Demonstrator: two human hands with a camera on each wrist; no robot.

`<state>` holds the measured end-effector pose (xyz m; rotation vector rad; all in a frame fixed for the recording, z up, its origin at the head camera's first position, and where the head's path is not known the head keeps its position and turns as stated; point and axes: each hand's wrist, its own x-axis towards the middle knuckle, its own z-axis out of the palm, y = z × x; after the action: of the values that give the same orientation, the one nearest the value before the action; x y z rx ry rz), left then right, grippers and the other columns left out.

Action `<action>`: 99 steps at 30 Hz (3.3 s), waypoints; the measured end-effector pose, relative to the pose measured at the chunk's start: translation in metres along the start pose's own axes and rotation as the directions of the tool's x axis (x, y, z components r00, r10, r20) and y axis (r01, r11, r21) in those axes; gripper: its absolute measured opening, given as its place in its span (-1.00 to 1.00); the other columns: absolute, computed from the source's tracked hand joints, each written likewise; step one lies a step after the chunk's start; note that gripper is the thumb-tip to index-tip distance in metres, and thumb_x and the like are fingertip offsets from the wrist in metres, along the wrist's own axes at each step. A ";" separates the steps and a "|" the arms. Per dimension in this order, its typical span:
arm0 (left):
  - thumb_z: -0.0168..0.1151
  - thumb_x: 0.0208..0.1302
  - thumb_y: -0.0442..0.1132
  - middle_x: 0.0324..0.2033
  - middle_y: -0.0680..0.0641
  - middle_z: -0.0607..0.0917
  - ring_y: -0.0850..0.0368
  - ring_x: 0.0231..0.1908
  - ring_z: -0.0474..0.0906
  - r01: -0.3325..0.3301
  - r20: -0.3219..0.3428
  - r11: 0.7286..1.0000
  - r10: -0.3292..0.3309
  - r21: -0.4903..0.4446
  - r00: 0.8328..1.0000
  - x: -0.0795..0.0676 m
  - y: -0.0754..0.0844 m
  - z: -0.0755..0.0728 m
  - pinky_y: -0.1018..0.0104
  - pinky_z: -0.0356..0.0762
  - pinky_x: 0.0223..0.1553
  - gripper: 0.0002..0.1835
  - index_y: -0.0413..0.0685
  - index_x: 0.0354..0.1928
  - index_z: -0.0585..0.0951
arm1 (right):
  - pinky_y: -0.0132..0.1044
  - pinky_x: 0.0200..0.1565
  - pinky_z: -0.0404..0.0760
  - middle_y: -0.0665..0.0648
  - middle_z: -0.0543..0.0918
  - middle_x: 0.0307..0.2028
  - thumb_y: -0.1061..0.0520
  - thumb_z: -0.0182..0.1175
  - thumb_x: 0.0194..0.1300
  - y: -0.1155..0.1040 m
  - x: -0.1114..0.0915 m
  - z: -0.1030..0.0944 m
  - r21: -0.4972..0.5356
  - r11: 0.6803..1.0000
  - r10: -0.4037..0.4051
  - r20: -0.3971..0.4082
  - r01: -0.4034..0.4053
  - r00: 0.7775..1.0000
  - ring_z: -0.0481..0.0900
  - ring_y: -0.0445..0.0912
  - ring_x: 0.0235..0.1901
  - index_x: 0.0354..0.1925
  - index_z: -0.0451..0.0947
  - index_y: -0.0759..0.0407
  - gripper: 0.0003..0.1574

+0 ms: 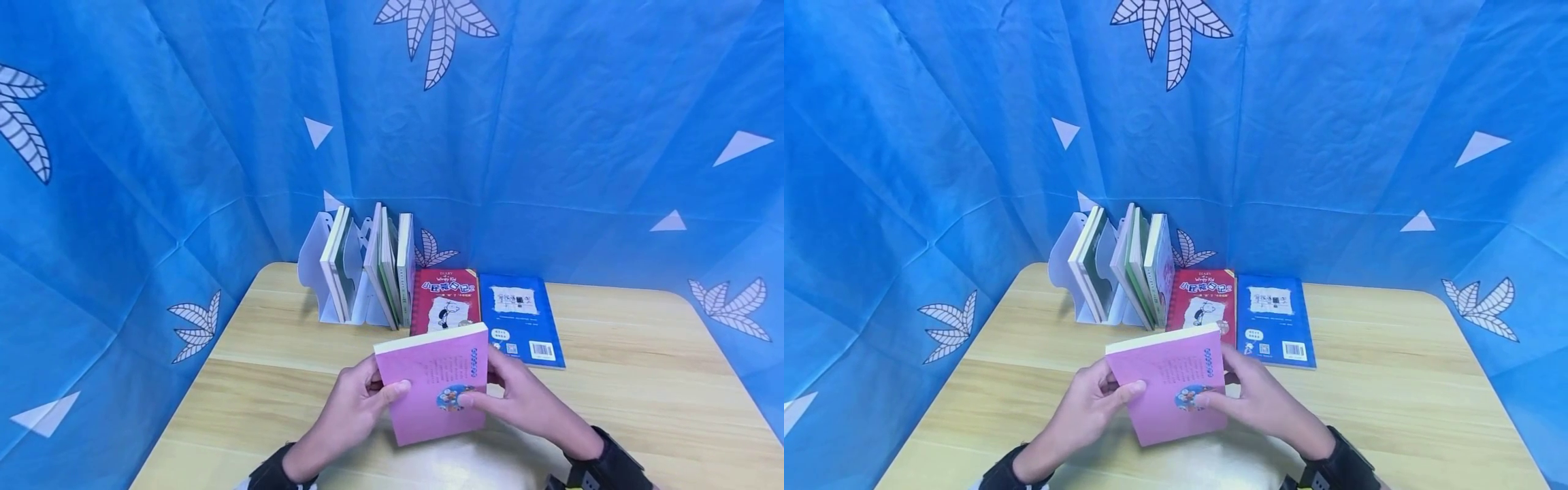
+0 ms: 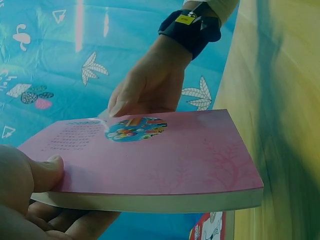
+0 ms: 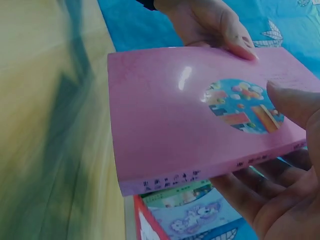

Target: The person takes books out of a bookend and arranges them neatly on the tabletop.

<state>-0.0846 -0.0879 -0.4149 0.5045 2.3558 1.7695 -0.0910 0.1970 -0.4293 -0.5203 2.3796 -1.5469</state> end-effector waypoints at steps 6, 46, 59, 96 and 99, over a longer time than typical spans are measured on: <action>0.35 0.41 -0.11 -0.04 -0.20 0.83 0.25 -0.14 0.79 -0.006 0.014 1.000 0.006 0.001 1.000 0.001 0.004 0.004 0.44 0.78 -0.09 -0.58 -0.18 0.19 0.62 | -0.42 0.02 0.76 0.11 0.71 0.18 -0.05 0.29 0.46 -0.002 -0.002 0.002 0.028 1.000 -0.008 0.024 0.007 1.000 0.70 -0.15 -0.01 0.41 0.36 -0.01 -0.35; 0.36 0.41 -0.04 0.02 -0.13 0.81 0.11 0.01 0.78 -0.003 0.105 0.999 -0.001 0.037 0.994 0.020 0.001 -0.002 0.38 0.78 0.06 -0.56 -0.08 0.21 0.59 | -0.35 -0.04 0.82 0.32 0.73 0.07 0.14 0.12 0.58 -0.005 -0.013 -0.021 0.052 0.993 -0.107 -0.041 0.109 0.993 0.77 -0.20 -0.09 0.35 0.25 0.29 -0.48; 0.40 0.37 -0.12 0.15 -0.07 0.76 0.01 0.14 0.73 -0.037 -0.100 0.990 0.051 0.137 0.994 0.035 -0.020 -0.021 0.37 0.76 0.10 -0.48 -0.04 0.32 0.53 | -0.26 -0.23 0.85 -0.17 0.71 -0.06 0.35 0.07 0.54 -0.004 -0.015 -0.042 -0.049 0.969 -0.246 -0.176 0.242 0.953 0.77 -0.26 -0.17 0.30 0.25 0.34 -0.56; 0.37 0.36 -0.31 0.07 -0.27 0.66 -0.20 0.08 0.67 -0.014 -0.577 0.944 0.214 0.331 0.788 0.075 -0.050 -0.071 -0.06 0.74 0.17 -0.58 -0.27 0.20 0.53 | -0.38 -0.39 0.78 -0.36 0.75 -0.18 0.24 0.24 0.47 0.017 -0.042 -0.112 -0.195 0.981 -0.091 -0.467 -0.003 0.879 0.77 -0.31 -0.31 0.39 0.41 0.04 -0.42; 0.39 0.34 -0.30 0.08 -0.27 0.65 -0.20 0.08 0.65 0.000 -0.596 0.942 0.212 0.336 0.774 0.077 -0.051 -0.074 -0.08 0.74 0.17 -0.55 -0.27 0.21 0.53 | -0.38 -0.41 0.77 -0.35 0.75 -0.22 0.23 0.25 0.48 0.021 -0.042 -0.116 -0.192 0.981 -0.077 -0.481 -0.019 0.874 0.76 -0.31 -0.34 0.34 0.45 0.02 -0.47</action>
<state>-0.1889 -0.1399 -0.4360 0.0674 3.1635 1.8140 -0.1029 0.3187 -0.4014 -0.2139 2.9306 -1.6232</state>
